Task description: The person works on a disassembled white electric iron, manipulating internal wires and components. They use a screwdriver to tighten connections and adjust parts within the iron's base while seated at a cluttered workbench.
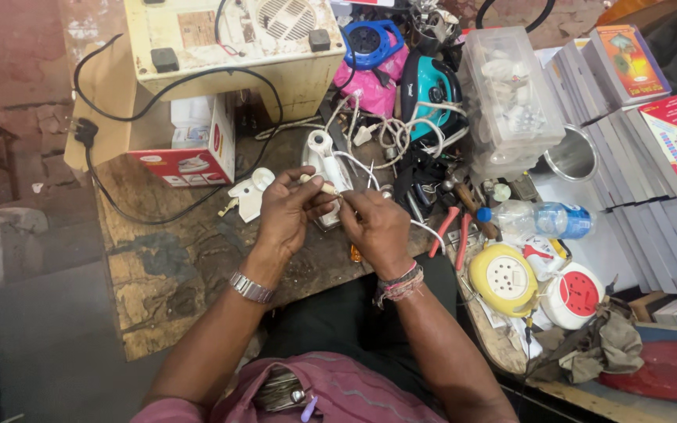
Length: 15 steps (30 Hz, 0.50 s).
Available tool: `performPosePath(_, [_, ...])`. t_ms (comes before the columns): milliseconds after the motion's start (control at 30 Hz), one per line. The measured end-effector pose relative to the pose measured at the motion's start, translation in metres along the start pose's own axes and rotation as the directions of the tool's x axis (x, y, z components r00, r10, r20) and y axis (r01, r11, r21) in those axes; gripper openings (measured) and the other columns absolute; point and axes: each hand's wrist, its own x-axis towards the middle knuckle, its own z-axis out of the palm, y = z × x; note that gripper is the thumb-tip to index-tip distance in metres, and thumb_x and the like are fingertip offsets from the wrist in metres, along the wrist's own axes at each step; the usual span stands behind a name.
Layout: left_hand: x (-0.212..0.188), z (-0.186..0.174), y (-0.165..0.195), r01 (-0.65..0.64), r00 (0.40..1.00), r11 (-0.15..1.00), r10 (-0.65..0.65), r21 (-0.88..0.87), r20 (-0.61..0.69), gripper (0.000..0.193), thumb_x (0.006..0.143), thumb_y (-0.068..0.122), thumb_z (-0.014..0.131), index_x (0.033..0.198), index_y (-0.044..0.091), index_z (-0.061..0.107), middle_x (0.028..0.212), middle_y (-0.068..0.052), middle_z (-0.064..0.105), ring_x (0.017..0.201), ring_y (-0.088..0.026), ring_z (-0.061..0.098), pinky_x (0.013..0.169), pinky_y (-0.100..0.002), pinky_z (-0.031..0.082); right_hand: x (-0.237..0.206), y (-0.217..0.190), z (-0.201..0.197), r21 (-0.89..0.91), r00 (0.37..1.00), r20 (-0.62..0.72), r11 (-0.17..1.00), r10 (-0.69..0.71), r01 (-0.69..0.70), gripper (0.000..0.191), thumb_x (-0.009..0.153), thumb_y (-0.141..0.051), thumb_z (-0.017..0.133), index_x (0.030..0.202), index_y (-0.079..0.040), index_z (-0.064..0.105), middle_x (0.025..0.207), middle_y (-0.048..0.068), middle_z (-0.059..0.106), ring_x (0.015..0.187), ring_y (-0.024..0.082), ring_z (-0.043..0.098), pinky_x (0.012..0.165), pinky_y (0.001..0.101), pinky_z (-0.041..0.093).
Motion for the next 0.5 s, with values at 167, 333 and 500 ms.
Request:
performPosePath(167, [0.001, 0.002, 0.003, -0.021, 1.0, 0.998, 0.021, 0.061, -0.001, 0.029, 0.093, 0.006, 0.071, 0.119, 0.001, 0.057, 0.091, -0.016, 0.074, 0.071, -0.02, 0.074, 0.064, -0.033, 0.065, 0.005, -0.002, -0.003, -0.048, 0.998, 0.063, 0.999, 0.006, -0.003, 0.01, 0.085, -0.017, 0.078, 0.094, -0.012, 0.076, 0.072, 0.006, 0.062, 0.063, 0.026, 0.065, 0.056, 0.0397, 0.049])
performPosePath(333, [0.004, -0.004, 0.01, 0.058, 0.998, 0.998, -0.058, -0.006, 0.007, 0.028, 0.093, 0.006, 0.071, 0.118, 0.001, 0.058, 0.091, -0.015, 0.075, 0.073, -0.02, 0.075, 0.066, -0.033, 0.065, 0.007, -0.004, -0.003, -0.027, 0.995, 0.087, 0.999, 0.045, -0.043, 0.014, 0.088, -0.018, 0.077, 0.101, -0.013, 0.078, 0.074, 0.006, 0.062, 0.064, 0.026, 0.065, 0.056, 0.0401, 0.05])
performPosePath(500, [0.006, -0.007, 0.011, 0.015, 0.999, 0.998, -0.017, 0.055, 0.027, 0.03, 0.093, 0.006, 0.071, 0.12, 0.0, 0.057, 0.092, -0.015, 0.075, 0.074, -0.02, 0.074, 0.068, -0.034, 0.065, 0.006, 0.0, -0.003, 0.038, 0.993, 0.11, 0.998, 0.053, -0.058, 0.021, 0.088, -0.018, 0.076, 0.109, -0.015, 0.079, 0.078, 0.005, 0.063, 0.07, 0.026, 0.066, 0.059, 0.0394, 0.05])
